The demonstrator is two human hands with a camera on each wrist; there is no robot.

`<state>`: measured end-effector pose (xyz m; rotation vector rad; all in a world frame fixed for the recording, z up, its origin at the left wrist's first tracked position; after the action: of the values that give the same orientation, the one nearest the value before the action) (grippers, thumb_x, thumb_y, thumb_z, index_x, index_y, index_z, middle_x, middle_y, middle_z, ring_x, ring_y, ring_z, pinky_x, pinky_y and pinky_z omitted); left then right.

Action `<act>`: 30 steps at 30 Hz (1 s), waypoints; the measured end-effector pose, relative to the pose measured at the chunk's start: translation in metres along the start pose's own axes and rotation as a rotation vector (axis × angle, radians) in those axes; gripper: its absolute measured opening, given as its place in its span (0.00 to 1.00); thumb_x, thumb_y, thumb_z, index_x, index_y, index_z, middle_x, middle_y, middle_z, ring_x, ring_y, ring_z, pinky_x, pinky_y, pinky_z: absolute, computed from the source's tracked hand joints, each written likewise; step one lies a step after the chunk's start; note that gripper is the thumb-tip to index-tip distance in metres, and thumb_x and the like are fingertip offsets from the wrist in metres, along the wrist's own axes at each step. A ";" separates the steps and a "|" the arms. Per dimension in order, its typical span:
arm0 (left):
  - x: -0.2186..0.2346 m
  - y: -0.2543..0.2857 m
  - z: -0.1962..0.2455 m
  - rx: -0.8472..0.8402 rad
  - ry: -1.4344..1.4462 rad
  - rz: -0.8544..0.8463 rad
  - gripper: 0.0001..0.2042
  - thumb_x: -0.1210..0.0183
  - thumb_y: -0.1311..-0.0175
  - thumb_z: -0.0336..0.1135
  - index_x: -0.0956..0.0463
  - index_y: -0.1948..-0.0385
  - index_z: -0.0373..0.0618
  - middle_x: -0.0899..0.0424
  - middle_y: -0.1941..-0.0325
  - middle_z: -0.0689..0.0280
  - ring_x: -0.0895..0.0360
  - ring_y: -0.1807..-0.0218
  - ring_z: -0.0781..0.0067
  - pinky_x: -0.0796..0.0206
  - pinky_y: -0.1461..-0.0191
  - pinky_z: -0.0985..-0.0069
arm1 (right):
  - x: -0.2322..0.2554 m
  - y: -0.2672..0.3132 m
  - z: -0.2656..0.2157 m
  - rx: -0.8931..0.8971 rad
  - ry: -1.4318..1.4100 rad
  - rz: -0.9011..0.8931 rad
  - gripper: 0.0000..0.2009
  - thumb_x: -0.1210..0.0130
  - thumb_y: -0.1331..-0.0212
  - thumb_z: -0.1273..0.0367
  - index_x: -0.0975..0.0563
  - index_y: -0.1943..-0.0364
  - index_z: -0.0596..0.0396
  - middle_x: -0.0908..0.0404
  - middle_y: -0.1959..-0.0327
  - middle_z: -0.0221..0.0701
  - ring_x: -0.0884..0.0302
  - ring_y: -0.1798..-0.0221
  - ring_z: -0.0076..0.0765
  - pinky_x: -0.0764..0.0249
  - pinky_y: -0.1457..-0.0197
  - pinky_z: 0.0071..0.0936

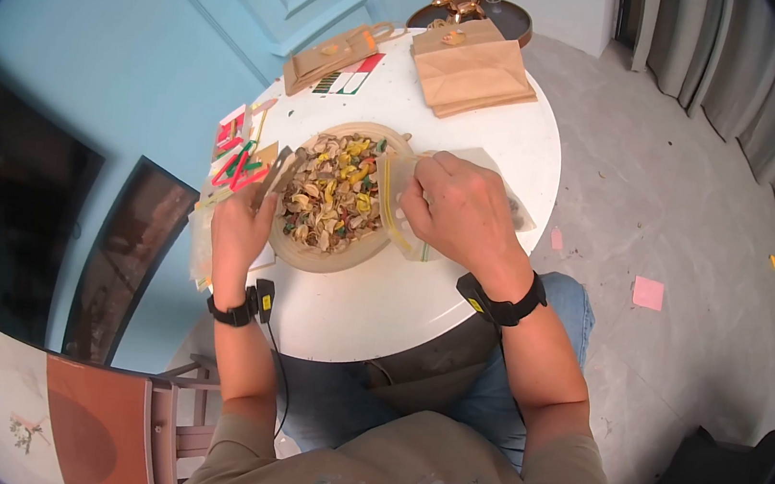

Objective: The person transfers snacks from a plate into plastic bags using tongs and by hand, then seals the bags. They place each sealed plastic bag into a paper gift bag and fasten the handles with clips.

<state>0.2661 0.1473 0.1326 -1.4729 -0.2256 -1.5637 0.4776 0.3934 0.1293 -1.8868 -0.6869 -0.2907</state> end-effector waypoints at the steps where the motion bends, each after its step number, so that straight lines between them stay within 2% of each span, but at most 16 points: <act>1: -0.009 -0.005 -0.019 0.091 -0.063 -0.042 0.15 0.32 0.26 0.41 0.11 0.53 0.36 0.09 0.63 0.42 0.10 0.58 0.35 0.20 0.54 0.48 | -0.001 0.000 0.000 -0.002 0.002 -0.007 0.07 0.35 0.38 0.72 0.20 0.72 0.59 0.18 0.73 0.40 0.17 0.72 0.51 0.20 0.66 0.44; 6: -0.042 -0.015 -0.051 0.089 -0.077 -0.074 0.15 0.33 0.26 0.41 0.10 0.56 0.36 0.10 0.64 0.41 0.11 0.57 0.34 0.20 0.51 0.46 | -0.002 -0.001 0.000 0.001 0.008 -0.004 0.07 0.35 0.38 0.72 0.20 0.72 0.59 0.18 0.73 0.39 0.17 0.72 0.51 0.20 0.66 0.44; 10: -0.045 -0.014 -0.046 0.078 -0.124 -0.083 0.14 0.34 0.26 0.41 0.11 0.60 0.36 0.10 0.65 0.40 0.12 0.58 0.32 0.20 0.51 0.45 | -0.006 0.000 -0.001 0.008 0.007 -0.006 0.07 0.35 0.39 0.72 0.20 0.72 0.59 0.18 0.73 0.39 0.16 0.72 0.50 0.20 0.66 0.44; 17: -0.039 -0.013 -0.042 0.065 -0.116 -0.081 0.13 0.35 0.25 0.39 0.11 0.62 0.36 0.11 0.66 0.40 0.13 0.58 0.31 0.21 0.53 0.45 | -0.008 0.000 -0.001 0.004 0.007 -0.014 0.07 0.35 0.39 0.72 0.20 0.72 0.59 0.18 0.73 0.39 0.16 0.71 0.50 0.20 0.66 0.44; 26: -0.002 0.001 -0.023 0.070 -0.055 0.002 0.12 0.34 0.24 0.39 0.12 0.59 0.38 0.13 0.66 0.40 0.14 0.60 0.31 0.23 0.57 0.47 | -0.007 -0.001 -0.001 0.006 -0.005 -0.007 0.07 0.35 0.38 0.72 0.20 0.72 0.58 0.18 0.73 0.39 0.16 0.72 0.51 0.20 0.66 0.45; 30: 0.024 0.021 0.010 -0.049 0.004 0.085 0.10 0.33 0.24 0.36 0.13 0.58 0.37 0.12 0.66 0.41 0.14 0.62 0.32 0.22 0.58 0.51 | -0.006 -0.001 -0.001 0.003 -0.007 -0.005 0.07 0.35 0.38 0.72 0.20 0.72 0.58 0.18 0.73 0.39 0.16 0.71 0.51 0.20 0.66 0.45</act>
<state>0.2919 0.1316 0.1461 -1.4977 -0.1212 -1.5129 0.4722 0.3910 0.1268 -1.8845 -0.6967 -0.2857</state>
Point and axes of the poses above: each hand's wrist, its own y-axis away from the middle knuckle, its own x-axis out of the back of the hand, z = x × y, the point moved 8 cm from there along -y, towards the middle knuckle
